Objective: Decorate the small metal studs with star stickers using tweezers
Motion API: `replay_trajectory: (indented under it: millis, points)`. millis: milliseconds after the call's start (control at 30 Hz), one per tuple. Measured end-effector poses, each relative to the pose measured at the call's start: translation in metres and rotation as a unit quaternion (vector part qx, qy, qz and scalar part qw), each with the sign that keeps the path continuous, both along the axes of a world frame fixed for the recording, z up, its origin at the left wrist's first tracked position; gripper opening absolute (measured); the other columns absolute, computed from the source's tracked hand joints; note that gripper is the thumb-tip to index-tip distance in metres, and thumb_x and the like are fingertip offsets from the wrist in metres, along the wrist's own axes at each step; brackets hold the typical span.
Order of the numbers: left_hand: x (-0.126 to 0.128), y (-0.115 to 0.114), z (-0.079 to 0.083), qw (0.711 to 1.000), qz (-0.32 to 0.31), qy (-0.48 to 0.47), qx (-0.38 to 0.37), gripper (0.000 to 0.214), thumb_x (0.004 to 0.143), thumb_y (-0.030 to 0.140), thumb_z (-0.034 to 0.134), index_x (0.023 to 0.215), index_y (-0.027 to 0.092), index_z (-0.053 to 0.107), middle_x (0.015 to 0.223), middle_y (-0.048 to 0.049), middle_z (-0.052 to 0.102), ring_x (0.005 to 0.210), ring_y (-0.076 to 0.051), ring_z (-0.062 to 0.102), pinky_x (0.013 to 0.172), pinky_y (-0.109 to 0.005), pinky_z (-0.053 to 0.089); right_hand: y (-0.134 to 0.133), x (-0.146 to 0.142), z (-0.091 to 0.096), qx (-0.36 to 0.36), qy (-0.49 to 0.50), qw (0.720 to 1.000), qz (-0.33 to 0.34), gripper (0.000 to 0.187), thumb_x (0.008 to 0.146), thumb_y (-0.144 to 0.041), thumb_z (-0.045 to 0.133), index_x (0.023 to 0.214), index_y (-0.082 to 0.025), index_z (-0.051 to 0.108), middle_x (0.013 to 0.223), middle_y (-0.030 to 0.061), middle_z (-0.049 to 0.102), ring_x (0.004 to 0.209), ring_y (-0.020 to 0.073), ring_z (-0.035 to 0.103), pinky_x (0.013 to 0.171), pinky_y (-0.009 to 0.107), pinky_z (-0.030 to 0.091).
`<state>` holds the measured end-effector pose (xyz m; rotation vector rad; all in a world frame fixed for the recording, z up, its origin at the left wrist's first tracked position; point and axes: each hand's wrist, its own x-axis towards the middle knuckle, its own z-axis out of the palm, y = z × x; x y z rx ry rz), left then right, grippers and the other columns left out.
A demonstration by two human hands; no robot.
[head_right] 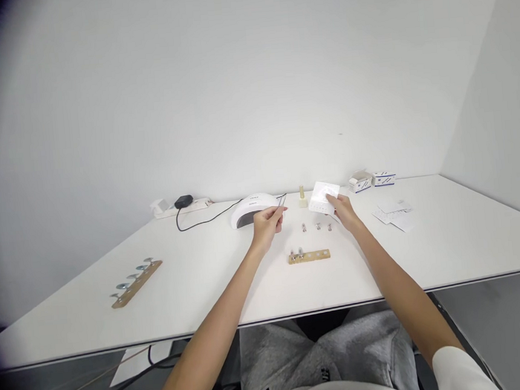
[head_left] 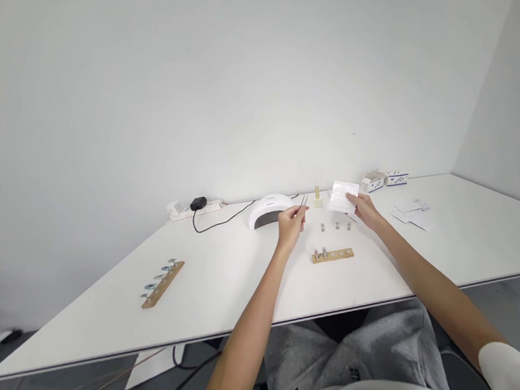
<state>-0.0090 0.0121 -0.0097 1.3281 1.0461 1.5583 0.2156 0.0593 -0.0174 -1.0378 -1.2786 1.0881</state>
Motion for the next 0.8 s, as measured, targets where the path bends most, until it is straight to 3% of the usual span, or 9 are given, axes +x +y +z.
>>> replay_trajectory:
  millis: [133, 267, 500, 667, 800]
  points:
    - [0.000, -0.003, 0.001, 0.998, 0.011, 0.058, 0.018, 0.030, 0.075, 0.042, 0.060, 0.079, 0.014, 0.068, 0.051, 0.0050, 0.040, 0.040, -0.005, 0.030, 0.040, -0.021, 0.023, -0.016, -0.023, -0.002, 0.005, -0.044, 0.999, 0.020, 0.040, 0.074, -0.048, 0.062, 0.095, -0.014, 0.065, 0.092, 0.0106, 0.071, 0.086, 0.0233, 0.067, 0.069, 0.031, 0.054]
    - [0.005, -0.007, -0.001, 0.990, 0.041, 0.100, 0.090, 0.027, 0.076, 0.041, 0.059, 0.082, 0.016, 0.067, 0.057, 0.0027, 0.049, 0.049, -0.008, 0.041, 0.049, -0.021, 0.034, -0.023, -0.031, 0.002, 0.021, 0.001, 0.999, 0.024, 0.040, 0.068, -0.038, 0.070, 0.102, -0.015, 0.066, 0.098, 0.0095, 0.071, 0.085, 0.0225, 0.067, 0.071, 0.033, 0.054]
    - [0.014, -0.008, -0.017, 0.948, 0.069, 0.245, 0.189, 0.020, 0.079, 0.032, 0.054, 0.078, 0.017, 0.067, 0.057, 0.0025, 0.052, 0.049, -0.008, 0.039, 0.053, -0.021, 0.032, -0.033, -0.047, 0.005, -0.013, 0.034, 0.999, 0.027, 0.027, 0.066, -0.025, 0.073, 0.091, -0.015, 0.069, 0.092, 0.0088, 0.072, 0.081, 0.0218, 0.068, 0.076, 0.036, 0.055]
    - [0.012, -0.005, -0.024, 0.935, 0.060, 0.287, 0.199, 0.017, 0.079, 0.029, 0.055, 0.076, 0.017, 0.067, 0.055, 0.0026, 0.052, 0.048, -0.009, 0.038, 0.053, -0.021, 0.032, -0.037, -0.054, 0.003, -0.031, 0.056, 0.997, 0.051, 0.015, 0.076, -0.024, 0.060, 0.085, -0.015, 0.068, 0.085, 0.0079, 0.072, 0.081, 0.0215, 0.067, 0.072, 0.034, 0.056]
    - [0.011, -0.004, -0.025, 0.933, 0.054, 0.296, 0.197, 0.017, 0.078, 0.028, 0.055, 0.076, 0.018, 0.067, 0.056, 0.0020, 0.054, 0.048, -0.009, 0.040, 0.053, -0.021, 0.033, -0.039, -0.054, 0.007, -0.038, 0.084, 0.993, 0.077, 0.011, 0.076, -0.022, 0.058, 0.075, -0.015, 0.066, 0.083, 0.0094, 0.071, 0.081, 0.0223, 0.067, 0.070, 0.033, 0.055]
